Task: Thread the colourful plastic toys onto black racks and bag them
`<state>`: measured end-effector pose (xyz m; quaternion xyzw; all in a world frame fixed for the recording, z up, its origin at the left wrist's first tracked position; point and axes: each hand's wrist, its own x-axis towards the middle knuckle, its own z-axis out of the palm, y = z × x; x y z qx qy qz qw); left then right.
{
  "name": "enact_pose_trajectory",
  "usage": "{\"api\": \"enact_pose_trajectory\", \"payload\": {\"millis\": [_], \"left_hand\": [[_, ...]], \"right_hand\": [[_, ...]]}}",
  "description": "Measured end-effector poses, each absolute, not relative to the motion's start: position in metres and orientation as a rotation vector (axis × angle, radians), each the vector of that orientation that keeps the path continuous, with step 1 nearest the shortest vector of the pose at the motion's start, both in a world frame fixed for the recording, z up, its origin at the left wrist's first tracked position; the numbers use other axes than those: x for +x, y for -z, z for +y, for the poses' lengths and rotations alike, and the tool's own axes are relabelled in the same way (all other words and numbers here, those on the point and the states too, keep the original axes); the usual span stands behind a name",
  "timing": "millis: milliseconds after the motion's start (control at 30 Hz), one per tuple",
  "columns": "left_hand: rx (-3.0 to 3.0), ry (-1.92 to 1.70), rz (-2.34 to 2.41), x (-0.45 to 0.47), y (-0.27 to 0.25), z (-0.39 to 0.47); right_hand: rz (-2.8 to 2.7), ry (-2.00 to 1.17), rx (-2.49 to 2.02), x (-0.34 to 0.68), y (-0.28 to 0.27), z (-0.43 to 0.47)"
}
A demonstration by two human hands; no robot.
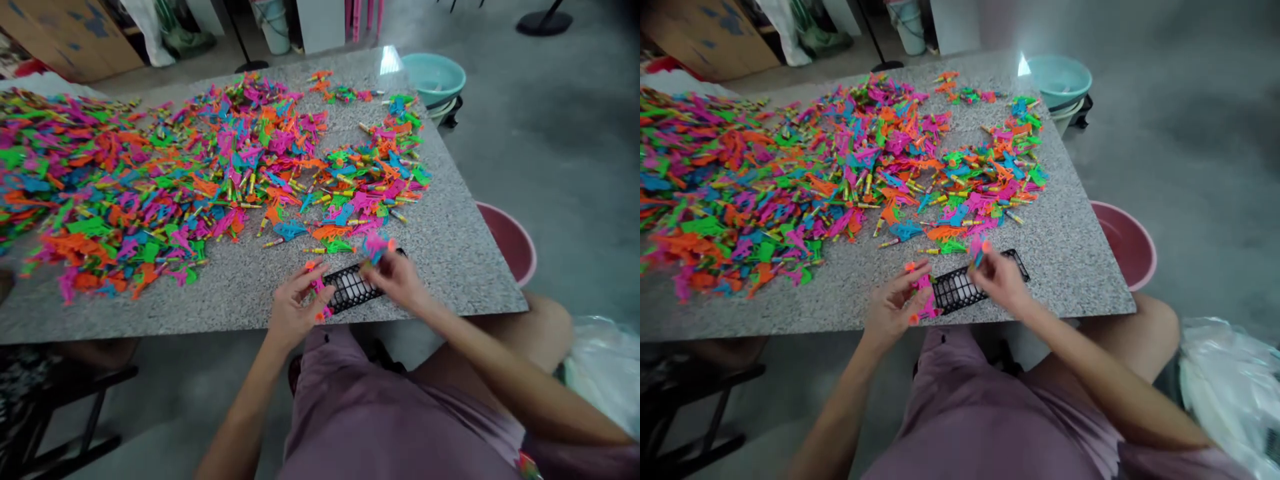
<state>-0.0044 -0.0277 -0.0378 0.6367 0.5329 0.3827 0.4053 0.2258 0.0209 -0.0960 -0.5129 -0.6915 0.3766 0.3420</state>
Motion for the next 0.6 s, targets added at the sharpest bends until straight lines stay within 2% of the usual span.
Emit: {"api": "enact_pose_trajectory", "payload": {"millis": [67,133,600], "left_hand": [[1.588,-0.991,1.354,-0.002,0.041,-0.032],[1.603,-0.985,1.364,-0.002,0.042,-0.033],[1.608,-0.928,1.324,-0.002,0.046,-0.034]], "right_hand": [[-1.585,-1.348,-1.277,0.207,0.107,-0.017],[-1.472,-1.47,-1.264,0.191,0.112,-0.038],[-2.036,-1.105,-1.339,0.174,0.088,-0.034]]}}
